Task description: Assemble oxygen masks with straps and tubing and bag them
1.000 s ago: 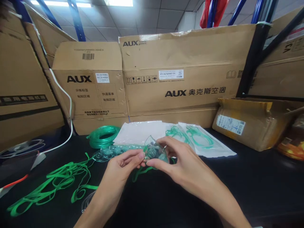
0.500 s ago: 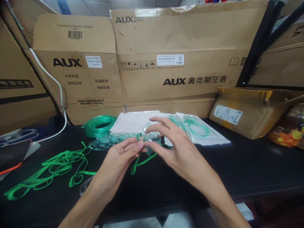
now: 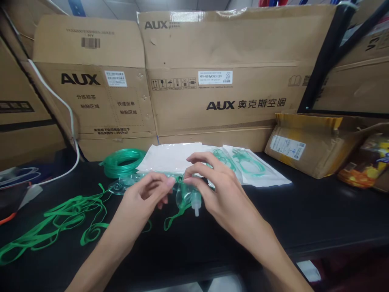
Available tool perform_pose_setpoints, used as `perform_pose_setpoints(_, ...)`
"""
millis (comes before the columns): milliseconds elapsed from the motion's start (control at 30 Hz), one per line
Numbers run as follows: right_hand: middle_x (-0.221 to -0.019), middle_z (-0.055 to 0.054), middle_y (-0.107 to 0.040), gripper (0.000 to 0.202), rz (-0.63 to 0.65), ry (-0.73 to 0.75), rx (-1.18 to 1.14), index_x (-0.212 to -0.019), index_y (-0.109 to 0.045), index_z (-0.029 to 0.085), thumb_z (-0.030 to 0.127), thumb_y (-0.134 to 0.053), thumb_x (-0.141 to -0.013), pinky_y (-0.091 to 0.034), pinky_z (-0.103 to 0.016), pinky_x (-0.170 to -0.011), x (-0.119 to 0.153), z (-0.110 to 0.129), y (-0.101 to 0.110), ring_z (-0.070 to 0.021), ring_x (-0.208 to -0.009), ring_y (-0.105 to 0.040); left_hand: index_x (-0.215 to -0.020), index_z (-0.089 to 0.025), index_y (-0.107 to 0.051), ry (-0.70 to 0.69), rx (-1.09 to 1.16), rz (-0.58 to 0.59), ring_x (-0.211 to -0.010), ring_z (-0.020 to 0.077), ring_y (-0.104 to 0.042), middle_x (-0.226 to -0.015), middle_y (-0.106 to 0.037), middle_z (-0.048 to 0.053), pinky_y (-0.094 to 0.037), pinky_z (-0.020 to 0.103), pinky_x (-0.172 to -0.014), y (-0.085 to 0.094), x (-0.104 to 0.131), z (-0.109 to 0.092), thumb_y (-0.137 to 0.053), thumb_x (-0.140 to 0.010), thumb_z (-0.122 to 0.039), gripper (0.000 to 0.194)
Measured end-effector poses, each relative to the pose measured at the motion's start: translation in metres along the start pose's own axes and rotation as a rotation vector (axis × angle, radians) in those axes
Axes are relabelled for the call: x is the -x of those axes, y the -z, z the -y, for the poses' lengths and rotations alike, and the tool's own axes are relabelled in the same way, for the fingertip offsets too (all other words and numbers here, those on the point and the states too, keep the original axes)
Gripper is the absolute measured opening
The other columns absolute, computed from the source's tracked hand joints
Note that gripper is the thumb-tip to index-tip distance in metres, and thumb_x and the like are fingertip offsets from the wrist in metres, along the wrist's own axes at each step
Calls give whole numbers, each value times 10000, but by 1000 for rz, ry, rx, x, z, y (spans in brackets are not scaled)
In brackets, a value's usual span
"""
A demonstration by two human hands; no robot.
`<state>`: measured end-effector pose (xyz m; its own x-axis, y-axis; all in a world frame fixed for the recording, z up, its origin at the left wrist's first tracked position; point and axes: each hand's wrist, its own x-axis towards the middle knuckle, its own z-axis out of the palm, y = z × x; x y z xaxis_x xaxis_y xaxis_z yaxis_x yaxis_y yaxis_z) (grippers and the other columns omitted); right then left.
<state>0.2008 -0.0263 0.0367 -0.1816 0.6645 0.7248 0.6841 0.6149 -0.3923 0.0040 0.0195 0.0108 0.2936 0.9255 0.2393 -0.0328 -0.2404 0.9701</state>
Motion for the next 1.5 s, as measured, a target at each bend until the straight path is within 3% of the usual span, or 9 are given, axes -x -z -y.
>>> perform_pose_setpoints(100,-1162,-20,-609,165,22,23,4,-927,-642,255,148,-592,-1043,-445,-322,-927,0,-3,1,-172,-1066,-622,-972,-247,-682,-164,-154,-96,-754,108,-600,-890,-677,-36,-468,214,-673,4,1,0,-712,-962,-513,268)
perform_pose_setpoints(233,-1091,-20,-554,184,48,64,-23,-992,-665,265,114,-573,-1041,-456,-311,-854,2,-1,-1,-164,-982,-588,-1182,-333,-699,-403,-297,24,-1186,153,-621,-1253,-685,-38,-472,251,-990,1,8,-4,-653,-1023,-402,179)
perform_pose_setpoints(400,-1073,-26,-516,238,32,74,-48,-1039,-686,257,68,-542,-1034,-472,-292,-819,4,4,-4,-158,-956,-585,-1175,-290,-684,-471,-382,126,-1263,150,-602,-1303,-687,-33,-416,261,-1123,-6,11,-5,-694,-992,-298,183)
perform_pose_setpoints(667,-1018,-27,-567,199,-1,44,-3,-968,-641,251,76,-562,-1020,-462,-330,-819,1,8,-3,-188,-937,-591,-1116,-257,-698,-593,-519,22,-1235,190,-627,-1254,-689,14,-442,301,-1100,-3,10,-3,-740,-931,-231,192)
perform_pose_setpoints(833,-984,-16,-592,188,-66,14,49,-924,-630,251,91,-580,-1011,-450,-355,-840,0,6,12,-197,-916,-604,-1096,-259,-686,-615,-586,-3,-1236,195,-628,-1255,-689,9,-430,320,-1094,-2,8,-2,-742,-922,-214,188)
perform_pose_setpoints(1033,-937,-10,-612,132,-198,-41,101,-873,-638,270,230,-650,-998,-435,-385,-794,1,-6,34,-225,-885,-586,-1096,-259,-686,-613,-604,-2,-1235,218,-631,-1250,-694,22,-430,352,-1086,1,6,0,-732,-936,-224,170)
perform_pose_setpoints(1267,-907,-30,-615,114,-294,-151,57,-881,-642,289,257,-645,-991,-449,-415,-762,3,-7,39,-268,-891,-611,-1097,-270,-691,-615,-615,2,-1235,238,-631,-1262,-697,31,-435,374,-1080,2,6,-3,-748,-929,-221,184)
perform_pose_setpoints(1367,-891,-17,-610,108,-267,-153,32,-880,-640,282,275,-656,-987,-460,-394,-755,2,-5,33,-247,-872,-605,-1086,-263,-707,-607,-563,15,-1206,228,-642,-1234,-704,34,-459,353,-1064,2,6,-4,-748,-931,-204,171)
perform_pose_setpoints(1500,-933,3,-634,100,-72,-201,-101,-932,-627,264,309,-625,-1022,-492,-354,-808,1,-6,18,-201,-887,-625,-1047,-262,-753,-571,-449,36,-1170,225,-663,-1198,-719,36,-494,336,-1041,2,5,-2,-720,-948,-167,141)
